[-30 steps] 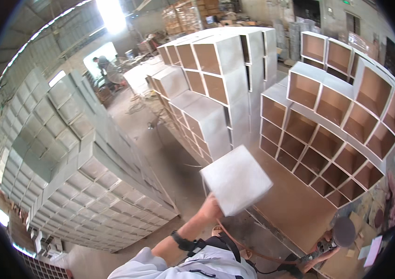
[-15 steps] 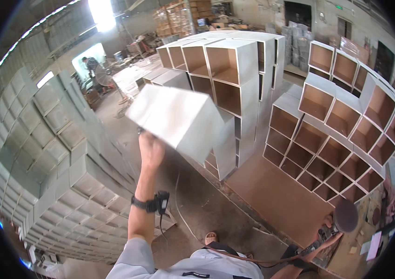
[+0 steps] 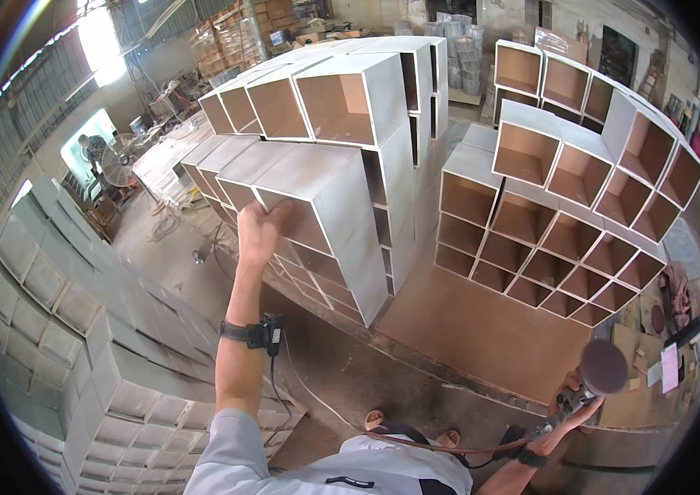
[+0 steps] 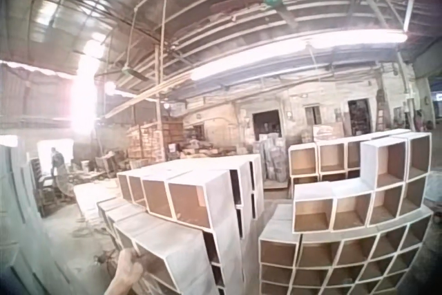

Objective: The person uses a handheld orbital sander to smooth the surfaces of small white wooden boxes. After sanding, the person places the boxes into a larger multi-compartment wooden shelving unit.

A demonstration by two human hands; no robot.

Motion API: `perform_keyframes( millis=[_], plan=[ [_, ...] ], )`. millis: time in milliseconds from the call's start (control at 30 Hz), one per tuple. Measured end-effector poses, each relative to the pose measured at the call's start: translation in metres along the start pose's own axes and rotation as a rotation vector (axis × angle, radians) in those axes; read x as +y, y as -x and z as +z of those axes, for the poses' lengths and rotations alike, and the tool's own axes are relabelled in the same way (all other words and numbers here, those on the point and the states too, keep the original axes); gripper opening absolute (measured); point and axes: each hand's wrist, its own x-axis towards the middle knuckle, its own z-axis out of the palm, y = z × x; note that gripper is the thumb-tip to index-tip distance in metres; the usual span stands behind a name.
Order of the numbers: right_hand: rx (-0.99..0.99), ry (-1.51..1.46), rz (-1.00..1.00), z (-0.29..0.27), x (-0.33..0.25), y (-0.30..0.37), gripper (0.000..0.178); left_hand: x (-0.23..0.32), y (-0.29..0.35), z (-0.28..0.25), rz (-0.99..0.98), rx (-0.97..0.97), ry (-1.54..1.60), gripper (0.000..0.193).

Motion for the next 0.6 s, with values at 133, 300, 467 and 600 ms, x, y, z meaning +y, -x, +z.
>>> perform_keyframes(
  millis=[133,300,467,600],
  plan=[
    [0.001,0.075,-0.004,0.009,0.0,0.005,0.042,-0.001,-0.004,-0.001,0.025,0.023,0.029,0.025],
    [0.148,0.062,-0.048,0.012,0.001,0.0,0.044,0.002,-0.005,0.0,-0.061,-0.009,-0.052,0.029],
    [0.065,0.142,0.115,-0.027,-0.028,-0.004,0.05,0.018,0.027,-0.003,0.017,0.318,0.054,0.057],
    [0.134,0.019,0.164,-0.022,-0.041,-0.004,0.051,0.066,0.073,0.021,0.275,0.531,0.285,0.031]
  ],
)
